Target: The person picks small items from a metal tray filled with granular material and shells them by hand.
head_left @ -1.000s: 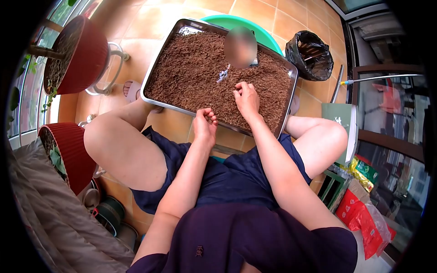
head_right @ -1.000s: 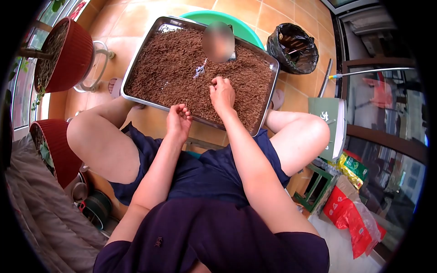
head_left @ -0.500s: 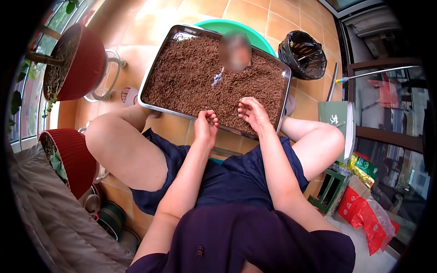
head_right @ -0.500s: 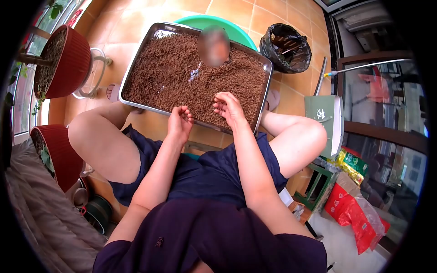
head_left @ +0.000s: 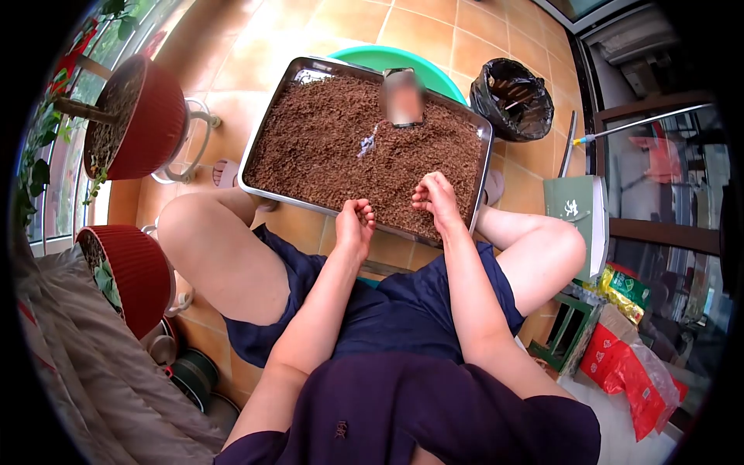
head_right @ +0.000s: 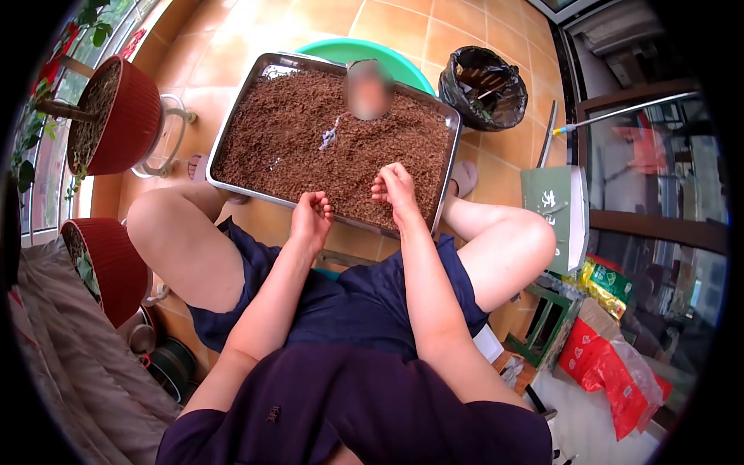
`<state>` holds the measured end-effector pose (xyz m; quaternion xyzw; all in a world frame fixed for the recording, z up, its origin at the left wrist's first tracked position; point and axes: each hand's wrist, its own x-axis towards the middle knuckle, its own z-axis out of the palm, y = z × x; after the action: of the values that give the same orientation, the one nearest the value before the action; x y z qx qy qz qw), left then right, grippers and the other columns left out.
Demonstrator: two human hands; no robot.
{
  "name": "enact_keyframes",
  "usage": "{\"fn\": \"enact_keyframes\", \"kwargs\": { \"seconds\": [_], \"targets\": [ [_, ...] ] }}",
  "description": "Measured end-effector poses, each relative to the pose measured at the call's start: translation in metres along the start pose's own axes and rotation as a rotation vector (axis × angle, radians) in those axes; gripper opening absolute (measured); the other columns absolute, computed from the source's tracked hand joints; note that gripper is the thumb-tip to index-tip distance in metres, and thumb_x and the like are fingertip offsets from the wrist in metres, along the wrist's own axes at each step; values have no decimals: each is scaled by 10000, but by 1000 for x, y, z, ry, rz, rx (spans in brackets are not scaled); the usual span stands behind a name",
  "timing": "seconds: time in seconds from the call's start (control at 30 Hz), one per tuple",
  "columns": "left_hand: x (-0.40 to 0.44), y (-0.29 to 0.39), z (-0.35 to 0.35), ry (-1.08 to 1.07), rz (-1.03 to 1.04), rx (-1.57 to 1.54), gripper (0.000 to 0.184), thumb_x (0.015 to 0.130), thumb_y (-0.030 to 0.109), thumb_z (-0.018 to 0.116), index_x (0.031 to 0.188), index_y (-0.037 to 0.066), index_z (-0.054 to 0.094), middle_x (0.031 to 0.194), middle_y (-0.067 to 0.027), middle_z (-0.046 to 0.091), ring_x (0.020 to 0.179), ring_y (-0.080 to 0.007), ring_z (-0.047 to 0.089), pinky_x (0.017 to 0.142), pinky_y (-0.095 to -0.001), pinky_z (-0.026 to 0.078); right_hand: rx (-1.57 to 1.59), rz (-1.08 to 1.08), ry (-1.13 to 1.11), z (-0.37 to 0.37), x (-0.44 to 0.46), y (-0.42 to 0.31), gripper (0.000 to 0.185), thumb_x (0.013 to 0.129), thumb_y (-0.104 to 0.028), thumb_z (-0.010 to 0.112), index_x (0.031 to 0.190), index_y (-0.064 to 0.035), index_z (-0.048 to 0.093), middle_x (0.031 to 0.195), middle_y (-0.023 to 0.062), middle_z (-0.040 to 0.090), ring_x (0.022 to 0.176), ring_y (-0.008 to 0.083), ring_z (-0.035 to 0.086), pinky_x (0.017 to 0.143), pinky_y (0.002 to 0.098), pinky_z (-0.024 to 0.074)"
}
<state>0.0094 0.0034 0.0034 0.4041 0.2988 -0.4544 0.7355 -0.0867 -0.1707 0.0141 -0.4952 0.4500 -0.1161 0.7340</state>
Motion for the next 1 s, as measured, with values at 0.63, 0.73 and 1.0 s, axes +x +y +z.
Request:
{"fn": "enact_keyframes", "kwargs": {
  "seconds": [0.63, 0.73, 1.0],
  "targets": [
    [-8, -3, 13, -155, 188, 343, 203, 954, 276, 629, 862, 98, 659, 685, 61, 563, 582, -27, 476, 518, -171, 372, -899, -800, -150, 63, -47, -20, 77, 832, -67, 647, 882, -47, 592, 822, 120, 574, 717, 314, 619, 615, 407, 499],
    [-8, -2, 12, -130, 181, 330, 192, 953, 268, 628, 869, 98, 658, 694, 61, 566, 588, -25, 479, 523, -172, 384, -881, -788, -146, 64, -46, -15, 79, 835, -60, 648, 892, -39, 597, 832, 124, 579, 717, 315, 620, 616, 404, 502],
    [3, -6, 12, -169, 187, 252, 150, 944, 226, 609, 900, 85, 632, 707, 46, 573, 585, -29, 478, 503, -176, 372, -765, -764, -135, 67, -51, -15, 83, 837, -12, 667, 907, 3, 625, 814, 76, 581, 674, 153, 620, 594, 282, 505]
  ]
}}
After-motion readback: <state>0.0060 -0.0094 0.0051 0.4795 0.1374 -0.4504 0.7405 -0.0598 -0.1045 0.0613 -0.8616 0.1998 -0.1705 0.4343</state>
